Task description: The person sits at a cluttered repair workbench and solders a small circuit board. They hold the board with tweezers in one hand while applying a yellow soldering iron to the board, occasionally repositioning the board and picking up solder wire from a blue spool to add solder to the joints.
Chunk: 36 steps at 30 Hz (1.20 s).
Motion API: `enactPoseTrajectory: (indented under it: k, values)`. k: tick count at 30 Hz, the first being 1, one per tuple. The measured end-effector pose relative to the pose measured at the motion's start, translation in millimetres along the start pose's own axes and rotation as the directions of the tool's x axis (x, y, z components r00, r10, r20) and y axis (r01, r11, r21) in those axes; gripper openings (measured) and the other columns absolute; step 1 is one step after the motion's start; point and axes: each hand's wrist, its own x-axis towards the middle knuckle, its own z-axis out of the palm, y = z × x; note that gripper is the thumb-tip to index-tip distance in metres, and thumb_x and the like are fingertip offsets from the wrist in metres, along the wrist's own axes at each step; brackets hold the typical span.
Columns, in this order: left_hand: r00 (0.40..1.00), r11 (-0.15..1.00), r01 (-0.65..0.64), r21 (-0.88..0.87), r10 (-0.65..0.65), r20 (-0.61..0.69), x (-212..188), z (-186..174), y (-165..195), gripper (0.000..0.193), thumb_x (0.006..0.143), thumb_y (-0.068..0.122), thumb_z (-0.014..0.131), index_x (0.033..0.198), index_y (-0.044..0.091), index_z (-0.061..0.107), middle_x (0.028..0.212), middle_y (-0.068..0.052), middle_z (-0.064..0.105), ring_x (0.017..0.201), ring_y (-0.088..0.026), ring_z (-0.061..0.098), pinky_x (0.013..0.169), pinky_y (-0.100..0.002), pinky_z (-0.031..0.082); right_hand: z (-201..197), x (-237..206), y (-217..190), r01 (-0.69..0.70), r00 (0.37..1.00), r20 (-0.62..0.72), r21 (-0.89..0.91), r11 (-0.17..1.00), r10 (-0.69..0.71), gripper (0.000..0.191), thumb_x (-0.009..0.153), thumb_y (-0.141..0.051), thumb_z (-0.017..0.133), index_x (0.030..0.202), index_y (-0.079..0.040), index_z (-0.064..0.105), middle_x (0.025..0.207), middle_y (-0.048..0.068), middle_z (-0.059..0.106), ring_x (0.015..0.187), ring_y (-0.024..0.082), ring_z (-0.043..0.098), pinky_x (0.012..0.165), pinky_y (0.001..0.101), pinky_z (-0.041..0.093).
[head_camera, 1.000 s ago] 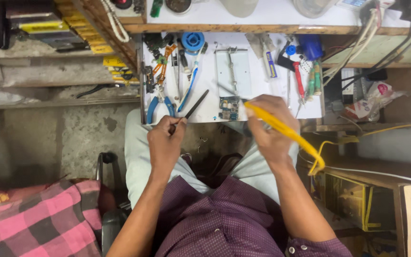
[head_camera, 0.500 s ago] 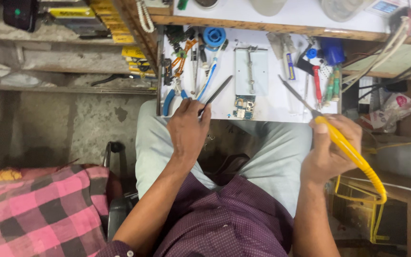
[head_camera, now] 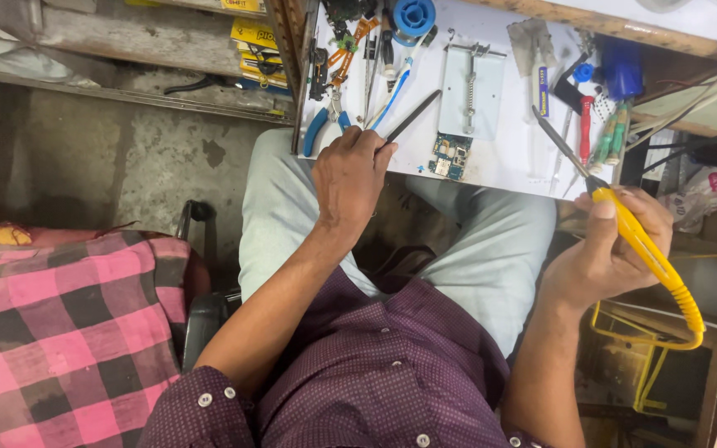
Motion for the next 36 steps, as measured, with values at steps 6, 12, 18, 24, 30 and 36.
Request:
enactPoseTrajectory:
  k: [6,12,18,24,30,36]
  values:
    - [1.0,1.0,-0.014,0.0,0.014,0.012,0.1,-0.1,-0.5,0.021,0.086,0.02,0.082,0.083,0.007,0.066,0.082,-0.008,0.065,0.077,-0.03,0.065,0.07,-0.044,0.05,-2.5,-0.4,-0.6,-0.026,1.0,-0.004,0.052,0.998,0.026,0.023,0.115,-0.007,0.075,0.12,0.007,0.058,0.119,0.015,0.061,0.091,0.021,0.067,0.081,0.0319,0.065]
    - [0.999,0.999,-0.028,0.023,0.027,0.025,-0.9,2.8,-2.3,0.018,0.087,0.017,0.08,0.085,0.006,0.067,0.083,-0.008,0.065,0.076,-0.028,0.065,0.07,-0.043,0.05,-6.7,-2.1,1.4,-0.025,1.0,-0.005,0.064,0.998,0.026,0.021,0.113,-0.005,0.074,0.121,0.006,0.058,0.117,0.015,0.061,0.092,0.022,0.07,0.08,0.0324,0.065]
    - [0.999,0.999,-0.035,0.041,0.034,0.011,-2.7,4.5,-3.4,0.014,0.085,0.015,0.08,0.086,0.006,0.068,0.083,-0.008,0.065,0.078,-0.03,0.065,0.073,-0.044,0.05,-6.1,-3.1,1.1,-0.029,1.0,0.007,0.095,0.995,0.028,0.02,0.115,-0.004,0.074,0.122,0.006,0.058,0.117,0.015,0.061,0.095,0.022,0.069,0.083,0.0339,0.067]
    - [0.999,0.998,-0.043,0.038,0.043,-0.007,-2.3,1.7,-1.7,0.015,0.085,0.017,0.08,0.083,0.008,0.069,0.081,-0.008,0.065,0.077,-0.03,0.064,0.072,-0.044,0.049,-5.0,-6.2,-6.1,-0.087,0.994,0.075,0.086,0.993,0.08,0.02,0.11,-0.003,0.073,0.12,0.005,0.059,0.117,0.016,0.062,0.089,0.022,0.071,0.081,0.0313,0.062]
    - [0.999,0.999,-0.027,-0.025,0.027,0.025,-1.7,-5.9,-1.2,0.014,0.088,0.017,0.079,0.085,0.007,0.07,0.078,-0.008,0.064,0.074,-0.03,0.064,0.07,-0.044,0.049,0.5,-11.2,-6.8,-0.104,0.987,0.123,0.039,0.994,0.099,0.017,0.11,-0.001,0.074,0.116,0.009,0.062,0.117,0.017,0.063,0.092,0.022,0.069,0.084,0.0318,0.06]
    - [0.999,1.0,-0.021,-0.02,0.022,0.042,-2.3,-9.0,-0.6,0.015,0.088,0.018,0.079,0.085,0.006,0.07,0.076,-0.008,0.065,0.072,-0.03,0.064,0.069,-0.044,0.048,13.6,-15.4,-8.8,-0.164,0.977,0.152,0.064,0.984,0.153,0.016,0.105,0.001,0.072,0.116,0.006,0.062,0.119,0.016,0.062,0.091,0.022,0.071,0.083,0.0309,0.062]
